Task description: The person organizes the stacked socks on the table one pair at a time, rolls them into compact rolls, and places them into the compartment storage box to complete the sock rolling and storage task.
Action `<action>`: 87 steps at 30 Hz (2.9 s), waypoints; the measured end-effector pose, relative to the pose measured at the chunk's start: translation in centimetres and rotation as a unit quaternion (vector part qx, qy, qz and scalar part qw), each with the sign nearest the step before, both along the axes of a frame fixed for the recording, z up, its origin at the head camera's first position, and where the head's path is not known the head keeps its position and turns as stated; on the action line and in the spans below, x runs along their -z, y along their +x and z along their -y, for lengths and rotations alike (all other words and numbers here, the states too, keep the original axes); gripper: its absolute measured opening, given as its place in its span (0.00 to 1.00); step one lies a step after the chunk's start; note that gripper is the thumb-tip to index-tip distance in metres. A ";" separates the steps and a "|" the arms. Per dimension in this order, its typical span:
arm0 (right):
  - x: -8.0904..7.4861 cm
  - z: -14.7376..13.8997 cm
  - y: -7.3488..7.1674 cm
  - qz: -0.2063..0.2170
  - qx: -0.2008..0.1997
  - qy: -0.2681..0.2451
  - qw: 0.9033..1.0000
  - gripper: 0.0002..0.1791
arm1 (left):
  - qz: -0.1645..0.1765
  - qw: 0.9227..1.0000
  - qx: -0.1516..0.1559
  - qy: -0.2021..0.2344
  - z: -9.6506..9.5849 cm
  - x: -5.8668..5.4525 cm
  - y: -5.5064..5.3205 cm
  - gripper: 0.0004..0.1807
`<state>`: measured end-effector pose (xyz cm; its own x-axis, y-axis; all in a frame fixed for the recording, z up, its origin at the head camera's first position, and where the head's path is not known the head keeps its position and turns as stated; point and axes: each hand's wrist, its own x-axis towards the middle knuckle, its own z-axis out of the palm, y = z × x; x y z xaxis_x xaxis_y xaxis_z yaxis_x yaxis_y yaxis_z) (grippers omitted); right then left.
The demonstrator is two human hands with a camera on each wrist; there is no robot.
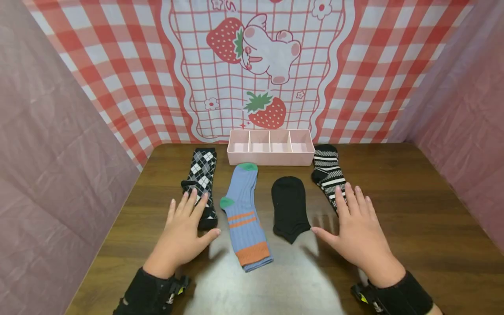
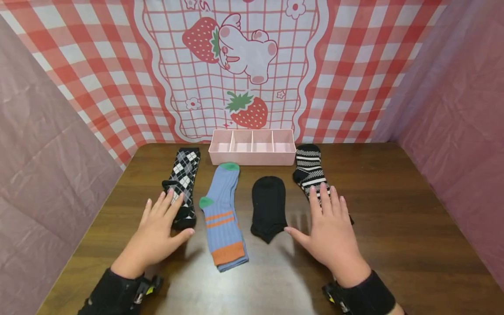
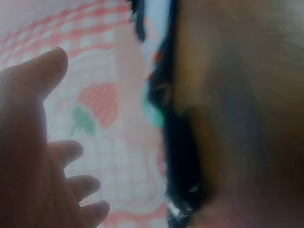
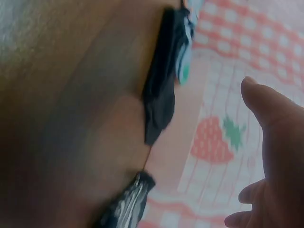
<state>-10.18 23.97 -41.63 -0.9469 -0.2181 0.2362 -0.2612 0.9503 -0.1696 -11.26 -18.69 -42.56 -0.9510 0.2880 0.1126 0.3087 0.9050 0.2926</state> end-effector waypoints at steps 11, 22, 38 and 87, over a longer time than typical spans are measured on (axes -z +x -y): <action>0.8 5.4 0.1 0.096 -0.177 0.024 0.979 0.60 | 0.028 0.992 0.117 -0.048 -0.7 1.0 0.2 0.52; 2.1 11.8 -0.4 0.171 -0.327 0.044 0.928 0.49 | 0.036 0.980 0.182 -0.073 -2.6 1.1 -1.4 0.50; 2.9 12.3 -1.3 0.248 -0.357 0.002 0.900 0.44 | 0.119 0.978 0.165 -0.052 -5.1 1.6 -1.5 0.45; 2.2 9.3 0.0 0.224 -0.312 0.021 0.923 0.43 | 0.145 0.974 0.173 -0.035 -9.3 2.3 -2.4 0.47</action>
<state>-10.14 14.68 -43.79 -0.6342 -0.7546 -0.1687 -0.6731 0.6461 -0.3599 -13.62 -9.43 -44.82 -0.7848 0.5938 -0.1774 0.5121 0.7826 0.3540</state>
